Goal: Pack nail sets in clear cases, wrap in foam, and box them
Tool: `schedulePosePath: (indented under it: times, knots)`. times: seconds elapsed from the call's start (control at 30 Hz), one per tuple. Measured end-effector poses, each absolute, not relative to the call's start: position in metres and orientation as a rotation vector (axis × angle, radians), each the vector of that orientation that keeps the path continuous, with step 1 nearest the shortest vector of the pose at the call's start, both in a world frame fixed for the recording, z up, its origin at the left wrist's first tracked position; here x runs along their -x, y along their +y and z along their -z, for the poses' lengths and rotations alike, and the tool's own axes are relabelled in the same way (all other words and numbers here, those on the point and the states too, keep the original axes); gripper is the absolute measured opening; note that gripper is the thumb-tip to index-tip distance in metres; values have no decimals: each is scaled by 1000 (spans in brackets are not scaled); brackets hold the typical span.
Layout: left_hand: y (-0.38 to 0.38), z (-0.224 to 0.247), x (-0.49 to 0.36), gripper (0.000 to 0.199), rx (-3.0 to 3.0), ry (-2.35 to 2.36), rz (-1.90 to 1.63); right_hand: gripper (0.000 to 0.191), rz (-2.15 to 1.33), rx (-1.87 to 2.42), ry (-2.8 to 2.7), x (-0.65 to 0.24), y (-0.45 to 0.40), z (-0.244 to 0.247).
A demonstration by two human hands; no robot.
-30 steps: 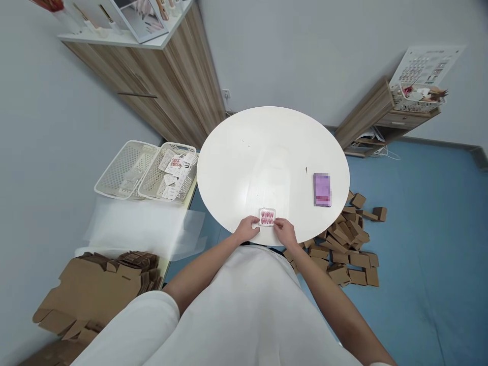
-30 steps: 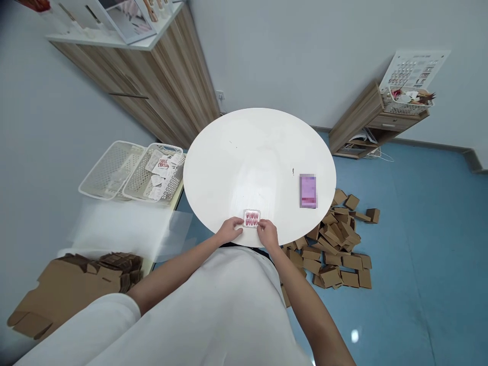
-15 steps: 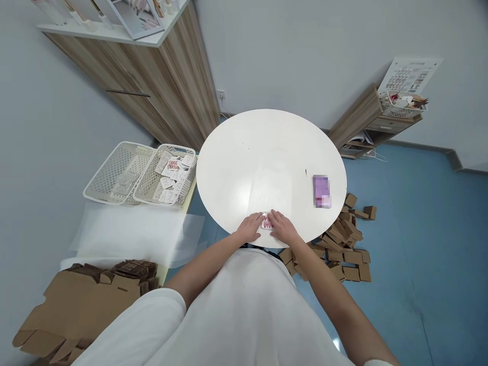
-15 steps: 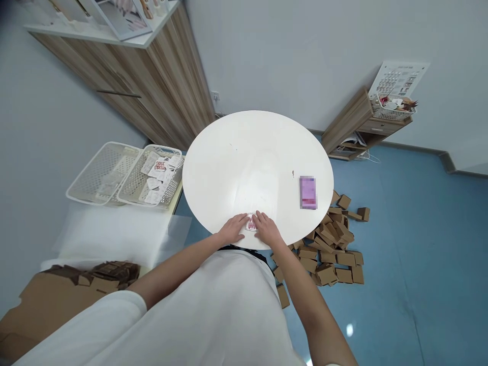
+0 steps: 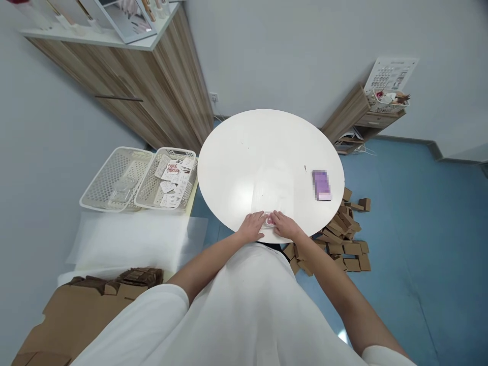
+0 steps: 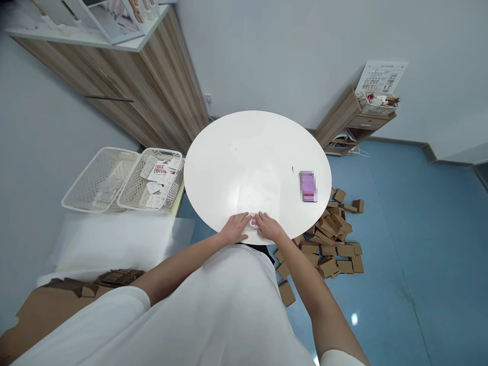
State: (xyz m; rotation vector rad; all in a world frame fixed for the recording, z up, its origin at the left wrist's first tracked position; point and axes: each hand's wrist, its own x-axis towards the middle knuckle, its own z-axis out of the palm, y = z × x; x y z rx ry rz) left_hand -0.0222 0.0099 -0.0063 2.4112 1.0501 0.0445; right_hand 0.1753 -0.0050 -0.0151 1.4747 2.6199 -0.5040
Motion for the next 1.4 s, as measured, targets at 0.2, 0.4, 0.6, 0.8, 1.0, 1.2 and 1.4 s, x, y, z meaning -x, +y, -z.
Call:
schedulePosePath:
  times: [0.2,0.4,0.6,0.8,1.0,1.2,1.4]
  knots:
    - [6,8,26,44,-2502,1008,-112,47,698,-1590,2579,-164,-19,7]
    - [13,12,25,24,-2532,946,-149,67,722,-1828,2601,-167,-34,0]
    - [19,8,25,26,-2537,991,-167,61,394,-2259,2314,-163,-54,11]
    - [24,7,25,26,-2578,954,-138,37,234,-2315,2356,-161,-55,14]
    - [24,6,26,42,-2614,943,-55,33,428,-2384,2448,-165,-49,9]
    - [25,4,20,50,-2621,919,-67,40,707,-2424,2427,-167,-43,4]
    - [38,2,14,34,-2458,899,-98,42,695,-2455,2341,-175,-41,5]
